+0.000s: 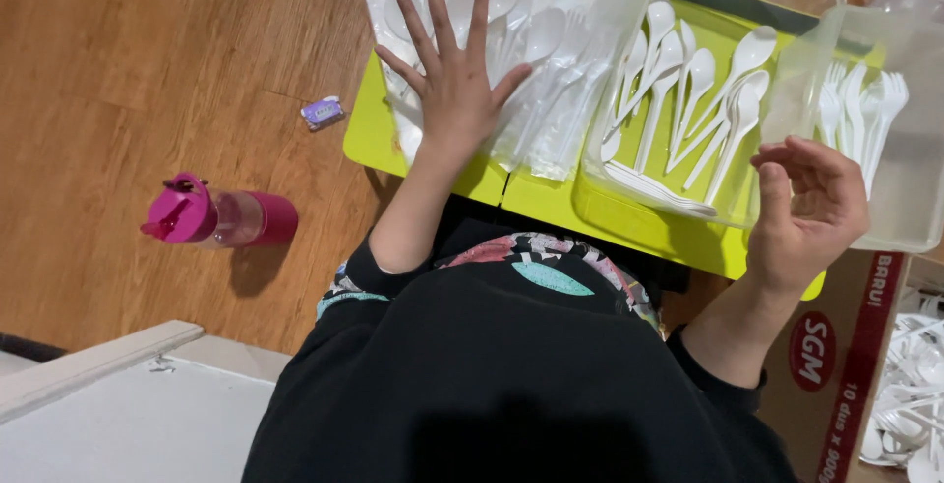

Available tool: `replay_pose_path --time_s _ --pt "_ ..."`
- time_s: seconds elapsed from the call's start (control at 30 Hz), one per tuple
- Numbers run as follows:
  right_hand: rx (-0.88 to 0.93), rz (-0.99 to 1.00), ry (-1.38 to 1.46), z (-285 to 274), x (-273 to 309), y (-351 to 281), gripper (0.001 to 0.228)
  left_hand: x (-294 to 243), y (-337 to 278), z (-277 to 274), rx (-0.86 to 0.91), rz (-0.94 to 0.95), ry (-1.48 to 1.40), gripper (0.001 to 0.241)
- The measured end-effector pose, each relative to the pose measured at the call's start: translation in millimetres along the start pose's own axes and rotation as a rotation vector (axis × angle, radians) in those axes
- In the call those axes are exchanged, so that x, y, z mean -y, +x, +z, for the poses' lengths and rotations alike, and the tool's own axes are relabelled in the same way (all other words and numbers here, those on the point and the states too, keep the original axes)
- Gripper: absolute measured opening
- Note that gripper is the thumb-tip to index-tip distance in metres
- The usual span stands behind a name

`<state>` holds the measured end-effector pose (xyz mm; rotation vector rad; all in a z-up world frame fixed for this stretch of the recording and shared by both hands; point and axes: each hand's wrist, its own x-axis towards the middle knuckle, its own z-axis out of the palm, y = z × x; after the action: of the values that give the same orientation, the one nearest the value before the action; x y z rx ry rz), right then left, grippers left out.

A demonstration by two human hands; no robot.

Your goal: Individually bagging plastic spoons and forks into plastic sleeves.

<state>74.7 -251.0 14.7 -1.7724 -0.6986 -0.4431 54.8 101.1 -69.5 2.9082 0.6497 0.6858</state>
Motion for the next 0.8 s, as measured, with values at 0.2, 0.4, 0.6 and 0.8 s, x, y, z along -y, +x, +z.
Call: replay_pose_path --time_s 0.2,0.4,0.6,0.8 --pt "0.055 0.013 -0.016 3.5 0.9 -0.3 0.015 -4.0 5.8 -4.2 0.428 -0.006 0.011 0.109" --pt "0.095 -0.022 -0.025 3.5 0.5 -0.9 0.014 0.2 -2.2 29.8 0.203 0.007 -0.011 0.111" --pt "0.070 -0.021 0.000 3.9 -5.3 -4.7 0.015 13.7 18.3 -78.9 0.410 -0.127 0.000 0.093" --pt "0.108 -0.033 -0.006 9.0 -3.9 -5.3 0.016 85.4 -24.5 -134.5 -0.082 0.130 -0.361 0.019"
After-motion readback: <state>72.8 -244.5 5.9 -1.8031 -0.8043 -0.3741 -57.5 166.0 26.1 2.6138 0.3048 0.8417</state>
